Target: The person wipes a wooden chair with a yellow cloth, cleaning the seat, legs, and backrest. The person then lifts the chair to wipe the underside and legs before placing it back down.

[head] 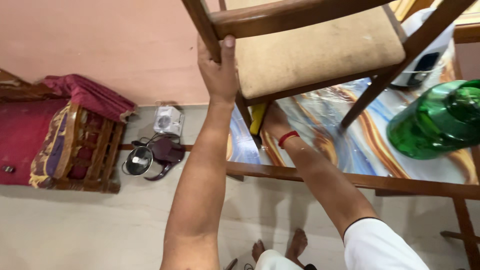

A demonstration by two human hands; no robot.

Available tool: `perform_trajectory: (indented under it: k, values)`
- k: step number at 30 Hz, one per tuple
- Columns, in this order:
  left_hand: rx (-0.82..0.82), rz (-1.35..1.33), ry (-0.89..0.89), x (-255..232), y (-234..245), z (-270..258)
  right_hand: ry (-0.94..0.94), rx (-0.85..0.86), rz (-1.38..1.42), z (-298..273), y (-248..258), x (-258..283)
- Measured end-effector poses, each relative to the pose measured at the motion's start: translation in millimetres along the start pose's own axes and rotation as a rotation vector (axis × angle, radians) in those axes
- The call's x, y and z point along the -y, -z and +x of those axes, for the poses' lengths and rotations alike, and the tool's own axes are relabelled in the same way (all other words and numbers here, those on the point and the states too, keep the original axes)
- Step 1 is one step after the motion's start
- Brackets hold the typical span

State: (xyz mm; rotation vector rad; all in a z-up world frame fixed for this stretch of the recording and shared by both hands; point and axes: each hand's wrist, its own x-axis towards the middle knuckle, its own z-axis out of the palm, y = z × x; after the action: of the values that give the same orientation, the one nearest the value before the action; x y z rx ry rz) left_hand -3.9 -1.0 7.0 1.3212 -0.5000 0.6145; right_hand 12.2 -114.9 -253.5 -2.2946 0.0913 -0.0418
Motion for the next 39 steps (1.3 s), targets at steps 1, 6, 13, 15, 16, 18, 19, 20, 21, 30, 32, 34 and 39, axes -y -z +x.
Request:
perform_trajectory:
  k: [1, 6, 13, 15, 16, 18, 19, 20, 21, 30, 32, 34, 39]
  values:
    - [0.001, 0.013, 0.009, -0.2, 1.5, -0.9, -0.048, -0.076, 0.028, -8.8, 12.9, -5.4]
    - [0.003, -0.038, 0.015, 2.8, 2.4, -0.1, 0.346, -0.672, 0.500, -66.1, 110.1, -70.1]
    - [0.010, -0.062, 0.034, 0.0, 4.2, 0.2, 0.375, -0.772, 0.029, -15.8, 186.4, -162.4]
    - [0.020, -0.074, 0.028, -0.3, 5.0, 1.2, 0.360, -0.751, -0.074, 1.0, 180.1, -183.5]
    - [0.026, -0.080, 0.025, 0.0, 5.7, 2.0, 0.311, -0.729, -0.037, 7.7, 173.3, -189.2]
    - [0.015, -0.039, 0.052, 0.9, 8.7, -0.2, 0.266, -0.687, 0.066, 5.2, 161.1, -198.8]
    - [0.008, -0.019, 0.053, 0.8, 8.5, 3.2, 0.285, -0.677, 0.137, 4.7, 156.3, -197.6]
    - [0.006, -0.038, 0.050, 0.5, 6.4, 3.2, 0.304, -0.667, 0.208, 0.5, 154.0, -195.5]
    - [0.004, -0.054, 0.041, -0.6, 4.9, 2.7, 0.296, -0.647, 0.314, -9.2, 153.5, -193.8]
    - [-0.014, -0.032, 0.030, 0.1, 3.5, 0.8, 0.471, -0.479, 1.639, 19.5, 285.2, -202.0]
    - [-0.016, -0.045, 0.015, -1.5, 3.5, 2.5, 0.511, -0.322, 1.563, 45.6, 324.3, -189.3]
    - [-0.017, -0.053, 0.030, -2.6, 2.9, 1.2, 0.502, -0.371, 1.172, 50.9, 340.5, -175.2]
    - [-0.140, 0.038, 0.091, -10.0, -5.6, -0.6, 0.491, -0.620, 1.007, 41.1, 322.9, -132.7]
